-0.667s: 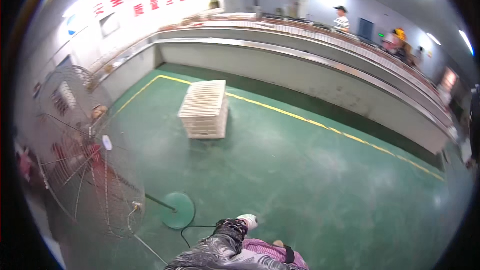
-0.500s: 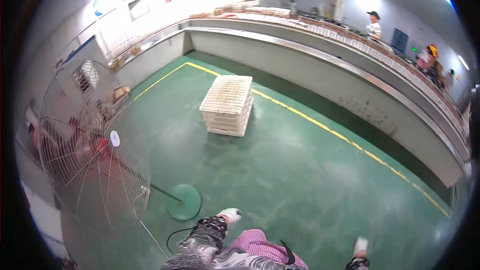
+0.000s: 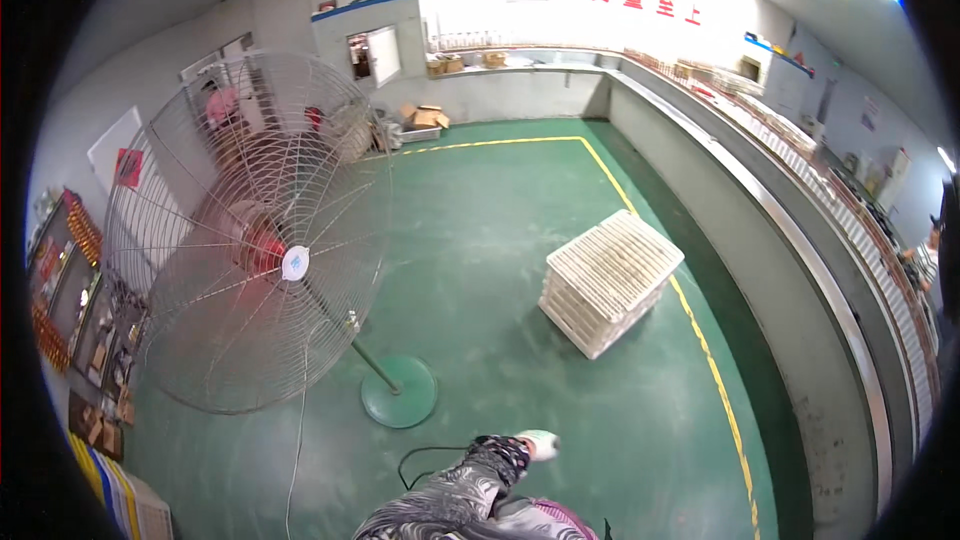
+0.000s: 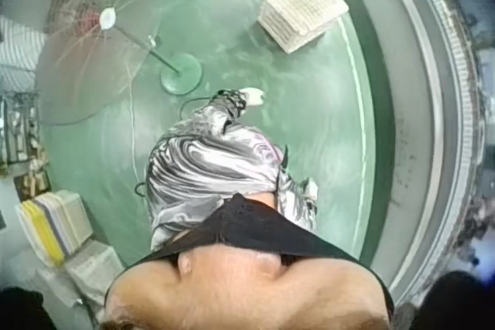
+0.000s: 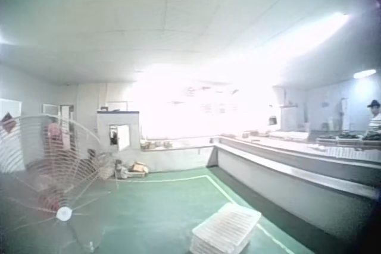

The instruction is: The recorder picks up empty plastic crates from the floor and stacks them on a pallet.

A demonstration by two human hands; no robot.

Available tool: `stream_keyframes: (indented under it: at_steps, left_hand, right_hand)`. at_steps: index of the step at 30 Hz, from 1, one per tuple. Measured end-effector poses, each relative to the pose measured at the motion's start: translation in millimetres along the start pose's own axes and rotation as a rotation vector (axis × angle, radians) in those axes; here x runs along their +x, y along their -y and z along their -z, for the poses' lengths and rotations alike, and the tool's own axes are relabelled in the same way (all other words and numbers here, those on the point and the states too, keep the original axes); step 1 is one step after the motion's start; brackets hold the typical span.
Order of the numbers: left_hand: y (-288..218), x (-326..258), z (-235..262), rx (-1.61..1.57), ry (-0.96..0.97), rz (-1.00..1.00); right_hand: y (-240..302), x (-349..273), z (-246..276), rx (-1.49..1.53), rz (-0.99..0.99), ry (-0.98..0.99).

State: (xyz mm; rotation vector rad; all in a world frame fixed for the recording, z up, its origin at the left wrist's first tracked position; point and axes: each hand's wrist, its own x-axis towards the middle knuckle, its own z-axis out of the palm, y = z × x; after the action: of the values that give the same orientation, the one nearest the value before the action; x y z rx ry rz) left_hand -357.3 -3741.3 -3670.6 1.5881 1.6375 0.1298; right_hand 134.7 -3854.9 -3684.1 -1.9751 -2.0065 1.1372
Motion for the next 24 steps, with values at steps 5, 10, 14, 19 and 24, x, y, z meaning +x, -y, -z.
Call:
stream_keyframes:
  at_steps: [5, 10, 14, 19, 24]
  left_hand:
    - [-56.6, 41.5, 40.9, -0.2, -0.134, -0.11]
    - [6.6, 73.6, 39.5, -0.112, -0.051, 0.302]
    - [36.3, 44.4, 8.1, -0.075, 0.006, 0.802]
    - [3.6, 51.0, 47.6, -0.391, -0.263, 0.872]
    - [-12.5, 88.9, 46.3, -0.449, -0.193, 0.832]
  right_hand:
    - [-81.3, 104.5, 40.1, -0.569, 0.172, 0.227]
    - [6.3, 272.1, 117.0, -0.489, 0.151, 0.15]
    - [90.3, 384.8, 182.4, -0.213, 0.118, 0.211]
    - [177.4, 521.9, 190.9, 0.458, -0.111, 0.181]
    - [247.6, 571.3, 175.7, 0.427, 0.045, 0.283]
